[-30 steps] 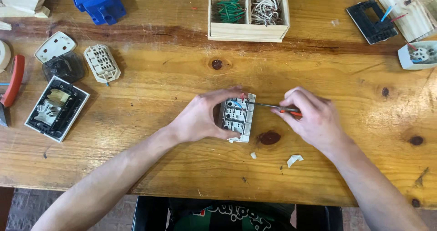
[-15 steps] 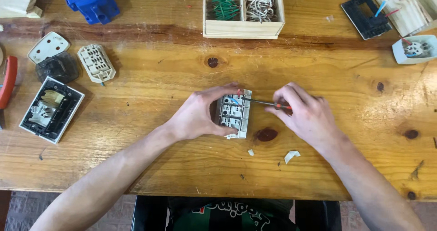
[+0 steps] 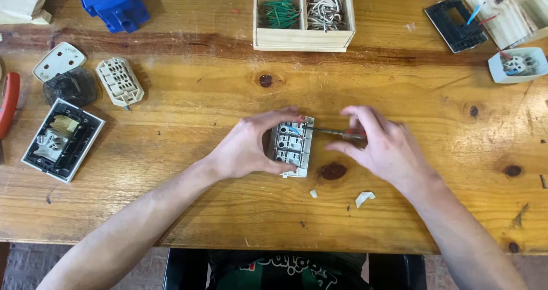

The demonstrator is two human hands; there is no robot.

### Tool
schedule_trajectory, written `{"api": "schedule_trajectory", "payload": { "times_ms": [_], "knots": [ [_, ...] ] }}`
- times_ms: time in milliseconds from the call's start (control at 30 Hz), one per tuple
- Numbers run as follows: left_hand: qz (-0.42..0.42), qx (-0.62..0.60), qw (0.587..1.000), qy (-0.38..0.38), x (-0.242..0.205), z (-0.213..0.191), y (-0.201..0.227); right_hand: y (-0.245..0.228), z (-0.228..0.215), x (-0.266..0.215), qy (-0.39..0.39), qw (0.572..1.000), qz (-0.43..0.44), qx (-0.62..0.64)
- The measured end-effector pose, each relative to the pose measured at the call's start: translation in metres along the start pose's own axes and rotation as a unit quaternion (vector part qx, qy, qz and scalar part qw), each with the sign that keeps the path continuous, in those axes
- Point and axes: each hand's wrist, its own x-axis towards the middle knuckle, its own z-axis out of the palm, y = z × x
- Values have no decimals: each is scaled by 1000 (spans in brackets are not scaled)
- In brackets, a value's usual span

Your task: The person uses a screwdriver to tighten screws on several small electrical components placed on a wooden workbench. They handle multiple white and black plastic housings, securing internal wires and parts one at a time.

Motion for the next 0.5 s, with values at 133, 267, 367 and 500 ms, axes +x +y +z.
{"api": "schedule_trajectory", "payload": {
  "times_ms": [133,267,367,500],
  "knots": [
    [-7,1,1000,1,1,-1,3,-3,-1,6,-40,997,32,57],
    [-17,-5,1000,-7,0,-3,7,17,5,2,69,988,-107,-85],
    [-9,-7,1000,-5,-1,0,0,34,28,-9,79,981,-83,-155],
    [-5,-1,1000,-7,0,0,1,12,7,6,37,986,153,-51]
  ]
}}
